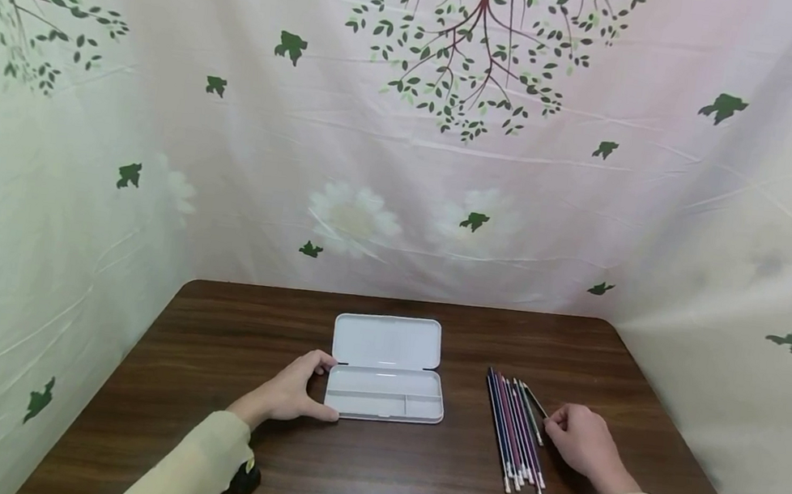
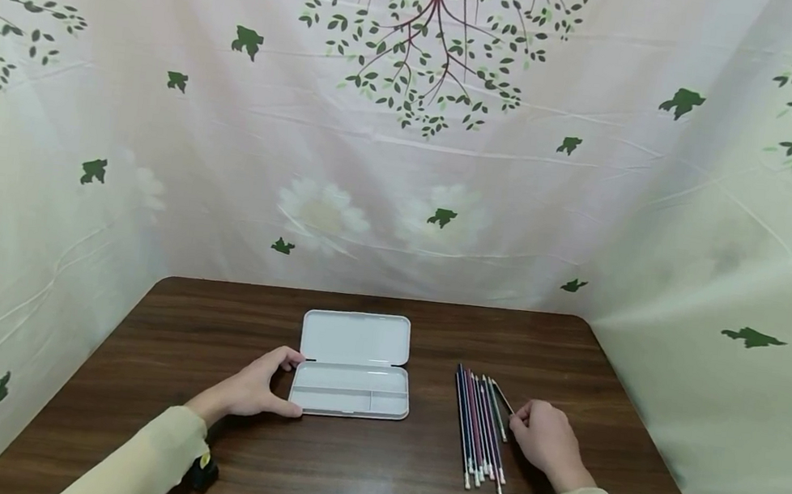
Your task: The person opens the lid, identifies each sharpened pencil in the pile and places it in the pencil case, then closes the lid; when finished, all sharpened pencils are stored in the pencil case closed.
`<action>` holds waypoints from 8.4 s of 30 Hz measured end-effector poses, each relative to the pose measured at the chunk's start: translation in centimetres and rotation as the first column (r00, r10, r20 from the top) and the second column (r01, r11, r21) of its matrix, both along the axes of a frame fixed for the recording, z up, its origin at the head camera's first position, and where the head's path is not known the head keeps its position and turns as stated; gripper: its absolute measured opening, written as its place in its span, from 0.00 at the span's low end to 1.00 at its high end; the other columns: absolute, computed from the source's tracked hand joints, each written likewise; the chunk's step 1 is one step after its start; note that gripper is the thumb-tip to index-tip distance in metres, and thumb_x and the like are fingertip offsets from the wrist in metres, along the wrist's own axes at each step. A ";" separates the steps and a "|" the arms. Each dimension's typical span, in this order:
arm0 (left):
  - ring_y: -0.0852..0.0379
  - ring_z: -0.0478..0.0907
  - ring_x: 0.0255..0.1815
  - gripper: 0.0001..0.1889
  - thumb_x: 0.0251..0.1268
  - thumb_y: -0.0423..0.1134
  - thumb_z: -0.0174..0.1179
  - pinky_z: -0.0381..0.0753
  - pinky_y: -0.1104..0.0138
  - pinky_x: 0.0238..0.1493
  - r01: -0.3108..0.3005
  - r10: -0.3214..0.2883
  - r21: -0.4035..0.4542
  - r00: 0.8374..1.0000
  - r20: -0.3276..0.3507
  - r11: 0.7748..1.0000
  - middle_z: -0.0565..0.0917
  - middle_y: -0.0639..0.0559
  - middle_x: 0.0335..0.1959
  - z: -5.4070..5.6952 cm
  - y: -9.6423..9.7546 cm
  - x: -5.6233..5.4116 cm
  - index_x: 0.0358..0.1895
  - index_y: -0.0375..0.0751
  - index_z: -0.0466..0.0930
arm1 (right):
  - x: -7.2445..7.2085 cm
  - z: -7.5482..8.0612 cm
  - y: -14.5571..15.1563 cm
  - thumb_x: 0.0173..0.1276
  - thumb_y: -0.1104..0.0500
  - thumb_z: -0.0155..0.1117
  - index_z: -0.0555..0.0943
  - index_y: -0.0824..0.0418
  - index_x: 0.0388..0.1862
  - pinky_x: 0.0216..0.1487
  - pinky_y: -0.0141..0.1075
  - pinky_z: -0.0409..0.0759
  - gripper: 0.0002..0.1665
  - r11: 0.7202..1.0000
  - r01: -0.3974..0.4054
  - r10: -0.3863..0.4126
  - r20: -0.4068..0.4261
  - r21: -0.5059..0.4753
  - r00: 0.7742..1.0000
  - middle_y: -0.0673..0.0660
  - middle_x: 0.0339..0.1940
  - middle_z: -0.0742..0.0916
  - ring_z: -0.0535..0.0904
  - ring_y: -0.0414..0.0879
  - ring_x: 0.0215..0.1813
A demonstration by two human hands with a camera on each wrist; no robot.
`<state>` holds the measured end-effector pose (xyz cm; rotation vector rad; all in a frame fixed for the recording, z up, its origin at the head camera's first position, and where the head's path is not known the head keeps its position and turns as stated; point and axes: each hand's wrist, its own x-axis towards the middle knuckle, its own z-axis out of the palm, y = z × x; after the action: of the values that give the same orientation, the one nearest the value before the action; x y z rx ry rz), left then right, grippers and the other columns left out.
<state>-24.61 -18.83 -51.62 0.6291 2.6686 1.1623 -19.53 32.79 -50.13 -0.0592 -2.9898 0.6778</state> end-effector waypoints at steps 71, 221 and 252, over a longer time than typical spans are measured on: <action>0.50 0.72 0.63 0.45 0.49 0.55 0.84 0.72 0.50 0.66 0.002 -0.002 -0.009 1.000 -0.005 1.000 0.76 0.49 0.61 -0.1 0.1 -0.1 0.68 0.42 0.71 | -2.7 3.1 -10.7 0.71 0.64 0.72 0.85 0.55 0.41 0.40 0.39 0.79 0.05 0.922 -0.387 0.362 -0.290 -0.031 0.886 0.46 0.35 0.83 0.76 0.39 0.37; 0.48 0.71 0.66 0.46 0.50 0.53 0.83 0.70 0.48 0.70 0.025 -0.025 0.014 1.000 0.007 1.000 0.74 0.47 0.64 -0.6 0.1 -0.8 0.70 0.43 0.68 | 0.2 1.9 -2.6 0.70 0.61 0.74 0.87 0.58 0.45 0.40 0.38 0.85 0.07 0.955 -0.287 0.256 -0.289 -0.072 0.923 0.46 0.39 0.88 0.83 0.37 0.41; 0.49 0.71 0.66 0.45 0.50 0.54 0.83 0.69 0.48 0.70 -0.017 0.017 0.008 1.000 0.004 1.000 0.75 0.47 0.64 -0.8 0.9 0.3 0.70 0.44 0.69 | -1.1 -1.1 0.7 0.68 0.60 0.75 0.85 0.59 0.46 0.38 0.39 0.77 0.11 0.979 -0.199 0.193 -0.113 -0.047 0.975 0.49 0.36 0.87 0.79 0.42 0.37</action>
<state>-24.28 -17.98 -52.42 0.6060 2.6731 1.1778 -20.60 33.52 -51.26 0.2643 -2.8966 0.7607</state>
